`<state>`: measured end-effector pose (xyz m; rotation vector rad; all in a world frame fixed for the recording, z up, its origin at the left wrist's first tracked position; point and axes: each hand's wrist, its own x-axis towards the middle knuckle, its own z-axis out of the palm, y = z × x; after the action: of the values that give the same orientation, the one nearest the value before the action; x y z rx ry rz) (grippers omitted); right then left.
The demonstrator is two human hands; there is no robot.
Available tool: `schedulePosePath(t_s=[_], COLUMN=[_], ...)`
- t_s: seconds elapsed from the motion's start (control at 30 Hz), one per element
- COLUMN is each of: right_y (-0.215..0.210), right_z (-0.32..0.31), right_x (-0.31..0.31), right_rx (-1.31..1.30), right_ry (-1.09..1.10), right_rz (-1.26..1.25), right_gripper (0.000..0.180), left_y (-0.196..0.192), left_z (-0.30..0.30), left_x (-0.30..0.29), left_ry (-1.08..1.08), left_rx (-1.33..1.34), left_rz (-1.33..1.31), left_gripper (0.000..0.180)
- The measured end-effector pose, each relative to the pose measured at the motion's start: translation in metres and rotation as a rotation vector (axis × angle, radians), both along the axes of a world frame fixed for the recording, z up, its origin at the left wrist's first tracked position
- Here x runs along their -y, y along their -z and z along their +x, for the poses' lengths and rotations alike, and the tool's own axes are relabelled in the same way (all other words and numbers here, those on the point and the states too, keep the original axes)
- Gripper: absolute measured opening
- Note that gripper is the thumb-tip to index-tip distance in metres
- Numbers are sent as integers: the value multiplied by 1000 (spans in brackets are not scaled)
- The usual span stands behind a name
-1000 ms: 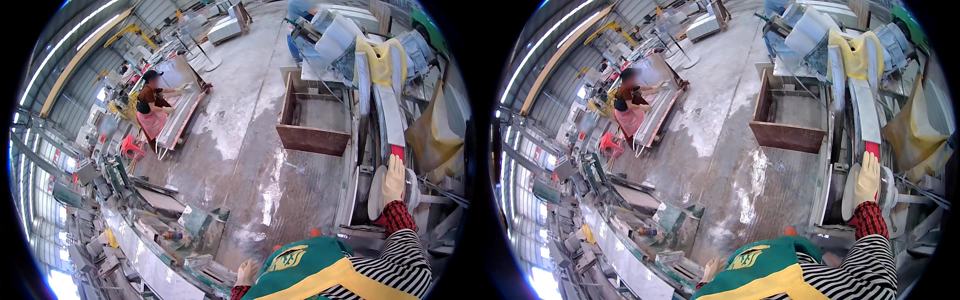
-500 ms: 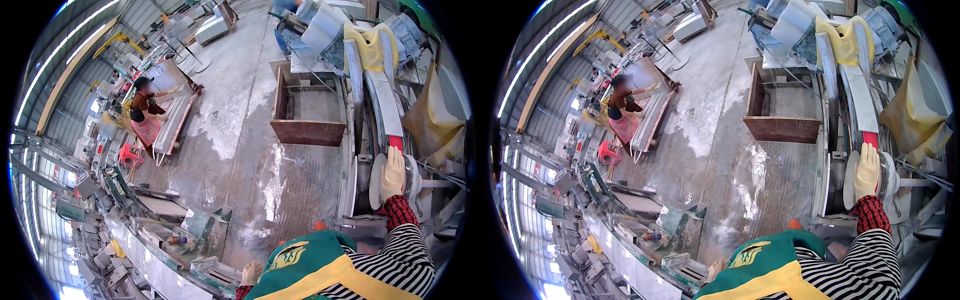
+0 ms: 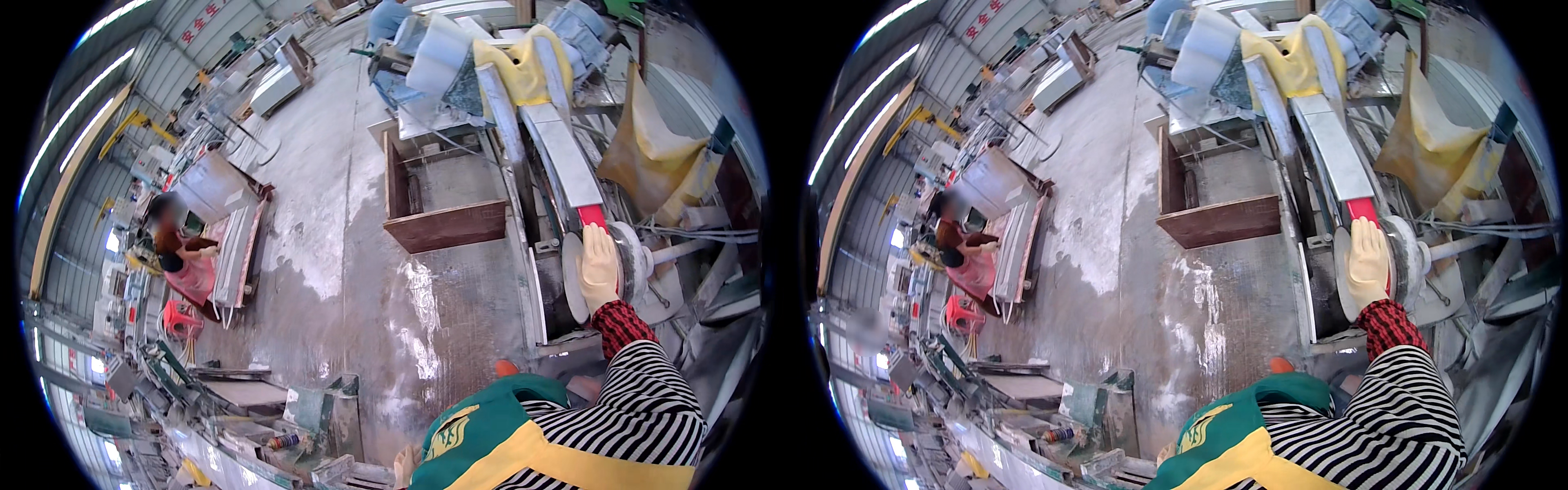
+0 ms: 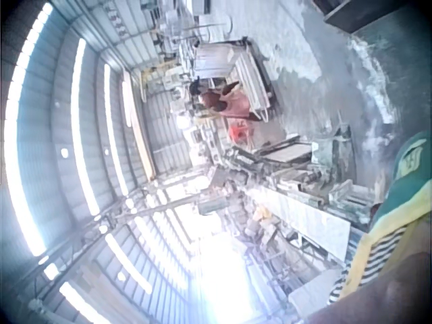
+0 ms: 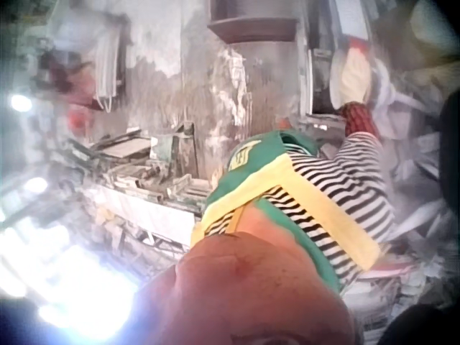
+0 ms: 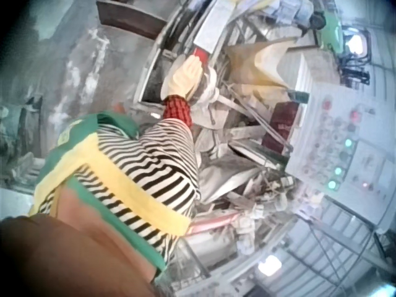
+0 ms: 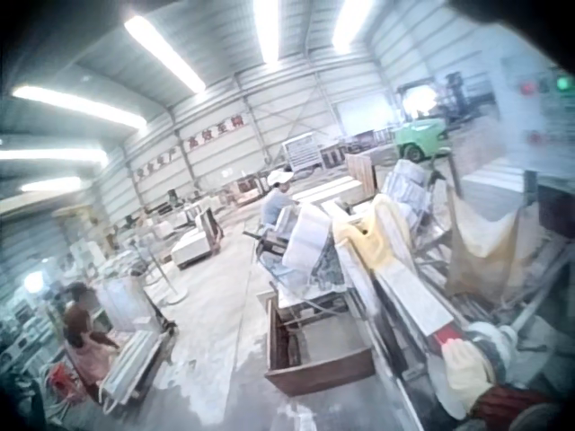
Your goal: The person operates a grinding machine to polish the edges of rectangular metal sheets. They repeatedly pick up a sheet, press it against the rotating wheel, and place it back on the conveyor belt. The process is continuous and repetitive.
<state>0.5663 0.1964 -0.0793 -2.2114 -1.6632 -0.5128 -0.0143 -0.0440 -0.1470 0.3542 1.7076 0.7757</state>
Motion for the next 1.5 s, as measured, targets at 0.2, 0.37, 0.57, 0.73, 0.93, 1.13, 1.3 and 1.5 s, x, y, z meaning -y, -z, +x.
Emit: schedulePosePath(t_s=[0.2, 0.37, 0.57, 0.73, 0.93, 1.13, 1.3, 1.5], right_y=[8, 15, 9, -30, -37, -36, -31, -35], right_z=[4, 4, 2, -1, 49, 38, 37, 43], right_x=[5, 9, 13, 8, -59, -94, -92, -71], right_rx=[8, -16, -10, -198, -91, -138, -185, -301], right_ry=[5, 20, 15, -3, 61, 208, 226, 150], right_rz=[64, 25, 84, 32, 195, -125, -111, -139], right_gripper=[64, 69, 66, 69, 60, 55, 54, 62], left_y=[5, 8, 13, 18, 24, 24, 23, 29], left_z=[-1, 0, 16, 17, 23, 30, 30, 27], left_x=[-9, -19, -38, -45, -42, -35, -30, -23], left_ry=[50, 100, 153, 163, 147, 88, 57, 42], left_rx=[-5, -18, -19, -5, 13, 6, 7, 23], left_rz=[-45, -70, -97, -92, -91, -111, -116, -110], left_gripper=[36, 35, 34, 33, 32, 31, 30, 29])
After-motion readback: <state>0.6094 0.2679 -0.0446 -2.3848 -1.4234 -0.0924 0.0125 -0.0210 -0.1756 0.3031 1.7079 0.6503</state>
